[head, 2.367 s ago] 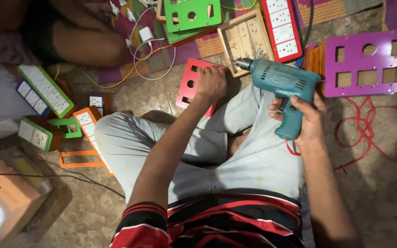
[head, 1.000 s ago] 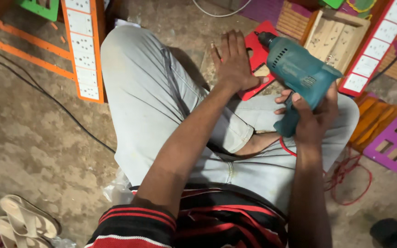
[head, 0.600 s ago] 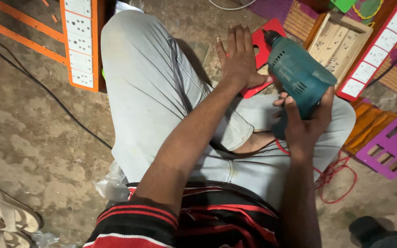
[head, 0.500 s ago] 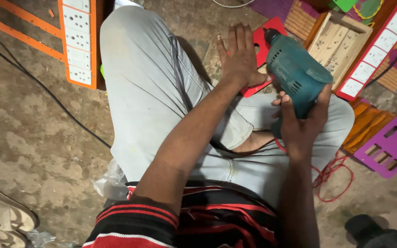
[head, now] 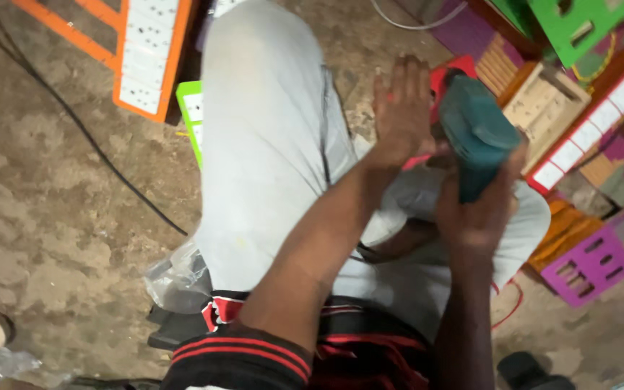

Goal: The person sits on the floor and uses a corded drill to make holes in red and purple plastic frames. They adjust the drill bit, position the frames on their lap, and drill multiple holes into each frame.

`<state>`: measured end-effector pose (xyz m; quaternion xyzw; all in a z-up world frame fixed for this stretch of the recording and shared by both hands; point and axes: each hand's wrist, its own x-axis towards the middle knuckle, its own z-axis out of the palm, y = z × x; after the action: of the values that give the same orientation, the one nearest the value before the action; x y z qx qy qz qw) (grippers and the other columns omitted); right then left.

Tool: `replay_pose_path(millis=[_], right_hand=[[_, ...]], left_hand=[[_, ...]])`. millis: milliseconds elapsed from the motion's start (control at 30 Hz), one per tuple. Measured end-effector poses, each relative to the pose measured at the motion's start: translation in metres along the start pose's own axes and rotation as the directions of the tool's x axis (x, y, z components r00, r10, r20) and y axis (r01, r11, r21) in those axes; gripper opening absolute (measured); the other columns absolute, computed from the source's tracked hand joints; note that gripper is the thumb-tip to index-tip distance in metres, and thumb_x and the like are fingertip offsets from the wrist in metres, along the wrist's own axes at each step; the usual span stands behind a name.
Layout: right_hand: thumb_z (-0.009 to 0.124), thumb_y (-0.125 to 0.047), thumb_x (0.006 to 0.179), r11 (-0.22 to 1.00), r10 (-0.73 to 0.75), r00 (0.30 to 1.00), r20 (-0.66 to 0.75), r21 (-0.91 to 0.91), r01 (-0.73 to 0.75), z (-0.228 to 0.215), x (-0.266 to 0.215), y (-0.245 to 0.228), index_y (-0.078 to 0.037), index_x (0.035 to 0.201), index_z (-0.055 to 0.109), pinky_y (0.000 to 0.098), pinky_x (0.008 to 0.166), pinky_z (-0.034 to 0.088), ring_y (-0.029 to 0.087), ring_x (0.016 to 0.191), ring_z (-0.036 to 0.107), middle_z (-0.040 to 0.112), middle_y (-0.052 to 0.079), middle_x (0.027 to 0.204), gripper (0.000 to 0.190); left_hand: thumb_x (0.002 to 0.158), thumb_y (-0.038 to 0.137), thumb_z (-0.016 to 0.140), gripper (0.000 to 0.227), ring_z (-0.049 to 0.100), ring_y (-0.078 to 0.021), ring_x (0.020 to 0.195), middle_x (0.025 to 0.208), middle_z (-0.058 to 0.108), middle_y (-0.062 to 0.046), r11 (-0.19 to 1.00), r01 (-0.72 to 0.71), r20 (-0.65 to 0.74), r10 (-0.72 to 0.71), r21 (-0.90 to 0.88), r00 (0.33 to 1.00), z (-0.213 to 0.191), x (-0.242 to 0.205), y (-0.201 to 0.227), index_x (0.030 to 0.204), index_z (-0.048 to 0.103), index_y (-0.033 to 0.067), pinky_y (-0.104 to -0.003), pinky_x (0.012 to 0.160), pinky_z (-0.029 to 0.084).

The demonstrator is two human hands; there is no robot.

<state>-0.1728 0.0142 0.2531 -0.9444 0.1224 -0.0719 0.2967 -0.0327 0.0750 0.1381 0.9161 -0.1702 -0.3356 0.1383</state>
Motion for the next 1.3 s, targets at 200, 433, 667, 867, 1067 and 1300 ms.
replay_pose_path(millis=[200,433,667,867,1067,1300], right_hand=[[0.071,-0.002,0.098,0.974,0.110,0.993,0.036,-0.203,-0.100,-0.009,0.012,-0.017,0.003,0.158,0.030,0.0423,0.101,0.053,0.033,0.114,0.067,0.063,0.024,0.125,0.072],[0.060,0.007,0.100,0.998,0.015,0.979,0.203,0.060,-0.028,-0.013,0.029,-0.022,0.007,0.159,0.026,0.0300,0.118,0.043,0.023,0.131,0.050,0.046,0.019,0.147,0.068],[0.057,0.004,0.105,0.876,0.482,0.826,0.293,-0.165,-0.453,-0.056,0.045,0.017,0.010,0.143,0.049,0.0317,0.097,0.057,0.023,0.107,0.062,0.060,0.018,0.129,0.039],[0.056,-0.004,0.108,0.769,0.613,0.732,0.298,-0.436,-0.467,-0.090,0.067,0.060,0.008,0.136,0.054,0.0334,0.086,0.056,0.025,0.097,0.062,0.061,0.019,0.120,0.031],[0.055,-0.012,0.111,0.743,0.628,0.705,0.329,-0.523,-0.418,-0.105,0.095,0.080,0.007,0.129,0.059,0.0351,0.074,0.055,0.027,0.086,0.062,0.063,0.020,0.111,0.026],[0.054,-0.022,0.115,0.689,0.677,0.666,0.313,-0.588,-0.424,-0.106,0.097,0.087,0.005,0.120,0.064,0.0371,0.062,0.053,0.029,0.074,0.063,0.065,0.021,0.100,0.029]], left_hand=[[0.069,0.059,0.082,0.132,-0.002,-0.0390,0.160,0.174,0.009,-0.019,0.998,-0.014,-0.115,0.007,-0.064,0.993,0.024,0.006,0.007,0.166,0.013,0.0022,-0.068,0.126,0.005],[0.089,0.041,0.073,0.103,0.002,-0.0351,0.166,0.177,0.005,-0.010,0.989,0.136,-0.190,-0.124,0.050,0.974,0.071,0.047,0.031,0.167,0.010,0.0187,-0.073,0.132,0.006],[0.092,0.035,0.072,0.102,0.000,-0.0365,0.166,0.177,0.002,-0.012,0.966,-0.051,0.221,-0.006,0.252,0.975,0.092,0.066,0.077,0.169,0.007,0.0168,-0.068,0.132,0.005],[0.090,0.034,0.073,0.105,0.000,-0.0363,0.166,0.177,0.001,-0.011,0.955,-0.157,0.327,0.068,0.253,0.943,0.078,0.040,0.075,0.169,0.005,0.0175,-0.069,0.132,0.006],[0.088,0.033,0.075,0.109,-0.001,-0.0362,0.166,0.177,-0.001,-0.010,0.960,-0.172,0.342,0.089,0.221,0.935,0.065,0.038,0.082,0.168,0.003,0.0181,-0.069,0.131,0.006],[0.086,0.032,0.076,0.113,-0.002,-0.0360,0.166,0.177,-0.003,-0.009,0.958,-0.180,0.360,0.091,0.223,0.929,0.068,0.037,0.083,0.168,0.000,0.0189,-0.070,0.131,0.007]])
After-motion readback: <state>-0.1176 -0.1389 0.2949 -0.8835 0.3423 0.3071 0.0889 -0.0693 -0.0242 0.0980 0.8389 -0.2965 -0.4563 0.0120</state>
